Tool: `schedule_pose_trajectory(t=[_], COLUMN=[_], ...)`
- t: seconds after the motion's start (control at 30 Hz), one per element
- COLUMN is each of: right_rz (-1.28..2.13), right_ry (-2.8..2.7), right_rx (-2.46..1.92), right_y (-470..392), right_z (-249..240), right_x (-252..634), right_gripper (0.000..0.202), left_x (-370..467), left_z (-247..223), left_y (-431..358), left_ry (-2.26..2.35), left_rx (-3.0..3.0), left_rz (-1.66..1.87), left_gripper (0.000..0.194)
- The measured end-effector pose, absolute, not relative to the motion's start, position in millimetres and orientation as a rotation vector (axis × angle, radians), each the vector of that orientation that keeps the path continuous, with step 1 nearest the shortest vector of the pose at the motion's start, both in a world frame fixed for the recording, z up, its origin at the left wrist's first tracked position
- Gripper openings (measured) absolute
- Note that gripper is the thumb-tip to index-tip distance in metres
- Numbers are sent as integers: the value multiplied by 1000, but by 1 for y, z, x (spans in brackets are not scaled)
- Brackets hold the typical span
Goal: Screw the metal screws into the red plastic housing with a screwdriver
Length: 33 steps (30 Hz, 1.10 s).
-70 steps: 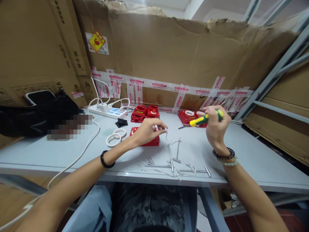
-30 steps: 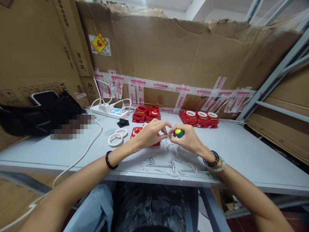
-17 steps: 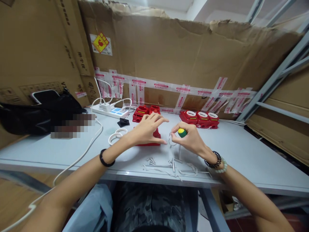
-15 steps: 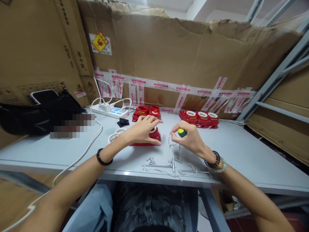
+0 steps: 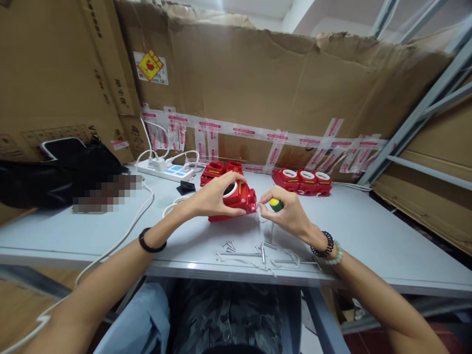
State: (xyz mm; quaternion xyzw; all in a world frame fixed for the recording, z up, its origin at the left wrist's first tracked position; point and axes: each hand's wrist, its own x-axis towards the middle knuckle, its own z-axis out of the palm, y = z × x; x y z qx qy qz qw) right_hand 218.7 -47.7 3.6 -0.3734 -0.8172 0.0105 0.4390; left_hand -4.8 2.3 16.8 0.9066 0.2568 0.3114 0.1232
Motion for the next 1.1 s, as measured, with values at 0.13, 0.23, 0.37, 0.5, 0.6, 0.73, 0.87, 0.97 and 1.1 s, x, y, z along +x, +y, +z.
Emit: schedule_pose_trajectory(t=[0.13,0.23,0.37,0.5,0.6,0.73,0.87,0.97,1.1], right_rz=[18,-4,-41,-62,-24,105,154,95,24], right_ry=[-2022,-1997,-1980,-2008,-2056,-2075,-2065,-2153,-2142], right_rx=[-929,-925,-893,-874,-842,-869,-916,-867,-863], right_y=[-50,-51,-52,-53,-54,-55,-54,-53,-54], right_z=[4,4,3,4,6,12,17,18,17], right_x=[217,216,214,213,214,218,222,224,223], right_gripper=[12,12,12,10,8,11,7,6,7], left_x=[-4,-4,-4,-5,-5,-7,-7,-6,-6], left_z=[16,17,17,17,18,19,21,21,21], left_y=[2,2,1,1,2,0,-2,-3,-3], left_ry=[743,737,723,699,704,722,691,673,680], left_rx=[2630,2627,2643,2663,2663,2627,2610,2609,2591], left_rz=[963,973,980,986,1001,1049,1053,1031,1033], left_gripper=[59,59,58,58,57,59,58,60,59])
